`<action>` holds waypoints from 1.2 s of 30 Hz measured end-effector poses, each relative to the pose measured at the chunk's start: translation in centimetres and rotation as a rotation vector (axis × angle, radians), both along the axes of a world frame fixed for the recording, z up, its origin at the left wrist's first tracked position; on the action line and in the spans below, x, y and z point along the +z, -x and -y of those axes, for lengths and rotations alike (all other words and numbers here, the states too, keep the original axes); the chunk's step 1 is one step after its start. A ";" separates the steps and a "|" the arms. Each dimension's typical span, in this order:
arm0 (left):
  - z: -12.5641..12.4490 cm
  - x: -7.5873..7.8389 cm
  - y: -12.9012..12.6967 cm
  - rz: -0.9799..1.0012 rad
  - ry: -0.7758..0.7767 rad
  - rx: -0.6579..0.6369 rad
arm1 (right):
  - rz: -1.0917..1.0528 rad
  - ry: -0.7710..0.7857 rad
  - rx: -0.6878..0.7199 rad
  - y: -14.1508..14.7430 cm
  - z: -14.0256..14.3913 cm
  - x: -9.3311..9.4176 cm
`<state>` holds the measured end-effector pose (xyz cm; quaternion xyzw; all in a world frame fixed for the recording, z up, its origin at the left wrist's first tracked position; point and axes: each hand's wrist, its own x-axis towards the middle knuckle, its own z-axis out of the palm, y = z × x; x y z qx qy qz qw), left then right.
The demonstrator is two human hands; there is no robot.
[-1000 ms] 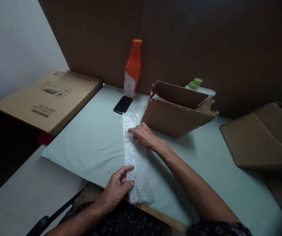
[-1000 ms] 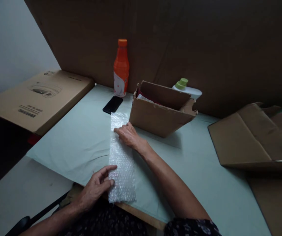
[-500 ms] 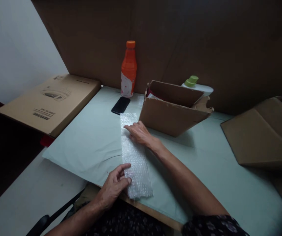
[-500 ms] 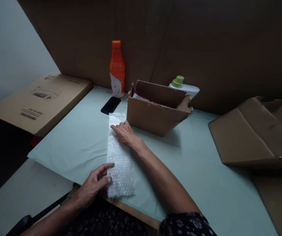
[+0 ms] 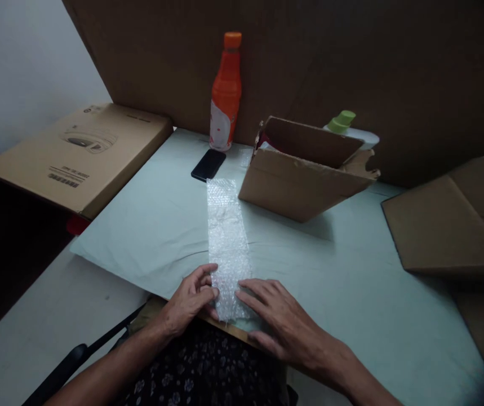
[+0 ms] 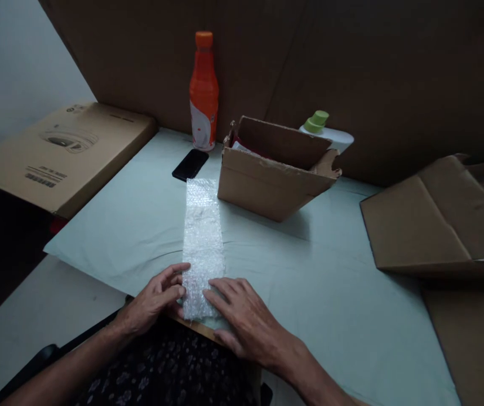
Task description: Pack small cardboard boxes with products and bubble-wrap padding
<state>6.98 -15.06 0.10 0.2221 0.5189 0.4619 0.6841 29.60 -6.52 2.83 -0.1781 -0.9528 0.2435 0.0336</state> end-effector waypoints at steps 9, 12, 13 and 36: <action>0.8 -0.4 2.1 -0.394 -0.082 -0.037 | -0.070 -0.282 0.011 3.0 -0.1 -3.7; 1.9 -0.8 3.4 -0.838 -0.302 -0.024 | -0.118 -0.320 0.009 3.2 -0.6 -4.3; 2.1 -1.1 3.5 -0.940 -0.399 -0.043 | -0.122 -0.324 0.008 3.3 -0.8 -4.4; -0.7 -2.4 1.3 -0.916 -0.269 -0.054 | -0.412 -0.276 -0.223 1.9 0.9 -1.0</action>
